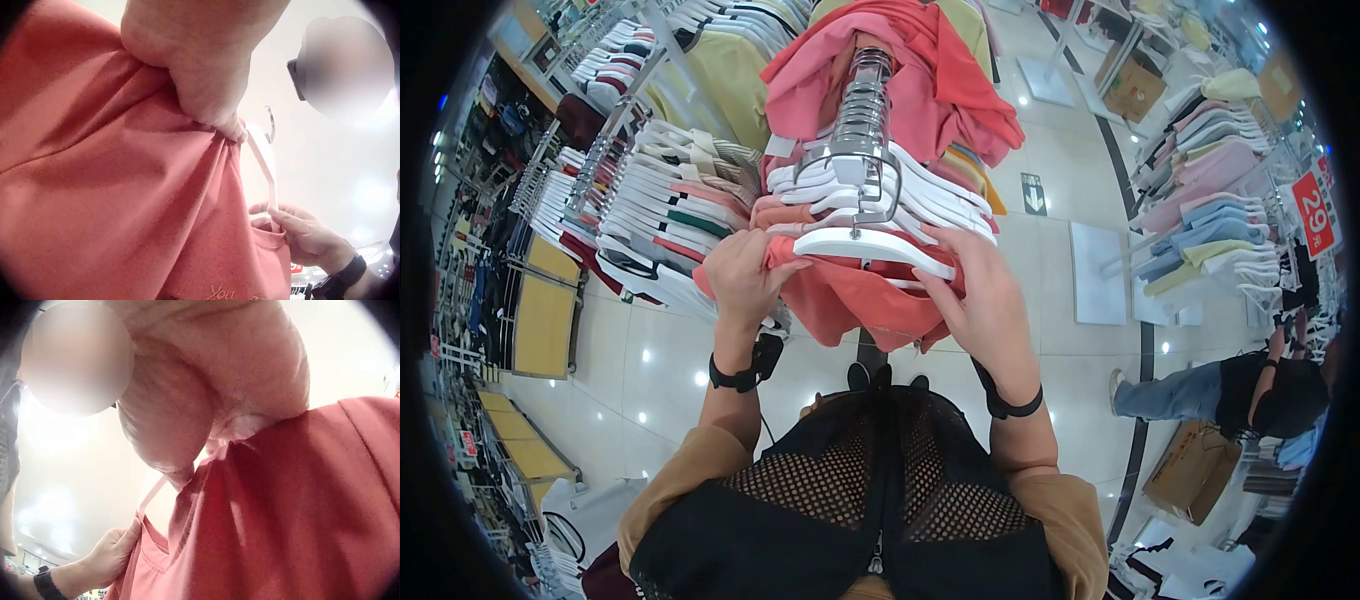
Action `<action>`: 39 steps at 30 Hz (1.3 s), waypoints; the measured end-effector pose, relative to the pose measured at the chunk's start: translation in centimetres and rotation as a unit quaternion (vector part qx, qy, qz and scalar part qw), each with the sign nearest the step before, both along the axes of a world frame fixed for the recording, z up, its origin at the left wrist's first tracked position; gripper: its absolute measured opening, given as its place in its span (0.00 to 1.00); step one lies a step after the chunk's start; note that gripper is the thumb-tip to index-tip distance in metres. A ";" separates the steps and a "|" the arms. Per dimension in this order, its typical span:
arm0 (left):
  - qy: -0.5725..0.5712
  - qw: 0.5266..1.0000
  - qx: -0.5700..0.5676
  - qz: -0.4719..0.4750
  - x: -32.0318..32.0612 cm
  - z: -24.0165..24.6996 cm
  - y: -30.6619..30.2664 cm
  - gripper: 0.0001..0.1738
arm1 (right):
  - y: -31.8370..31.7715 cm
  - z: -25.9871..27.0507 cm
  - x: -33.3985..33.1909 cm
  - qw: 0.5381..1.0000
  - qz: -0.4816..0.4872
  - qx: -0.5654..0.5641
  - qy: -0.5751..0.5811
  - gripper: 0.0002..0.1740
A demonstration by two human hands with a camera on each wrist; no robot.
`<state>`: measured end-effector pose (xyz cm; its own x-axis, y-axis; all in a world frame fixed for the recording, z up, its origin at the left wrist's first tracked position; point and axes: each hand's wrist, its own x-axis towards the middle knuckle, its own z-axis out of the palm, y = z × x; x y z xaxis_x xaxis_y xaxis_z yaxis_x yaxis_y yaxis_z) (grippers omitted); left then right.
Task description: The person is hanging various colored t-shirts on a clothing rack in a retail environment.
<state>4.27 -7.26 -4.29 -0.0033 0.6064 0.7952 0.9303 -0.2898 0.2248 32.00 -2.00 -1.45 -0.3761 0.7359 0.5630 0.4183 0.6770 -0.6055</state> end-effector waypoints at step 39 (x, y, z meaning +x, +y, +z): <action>-0.131 0.980 -0.124 -0.077 0.1 -1.4 2.0 0.31 | -0.2 -4.7 1.5 0.998 -0.020 -0.015 -0.051 0.09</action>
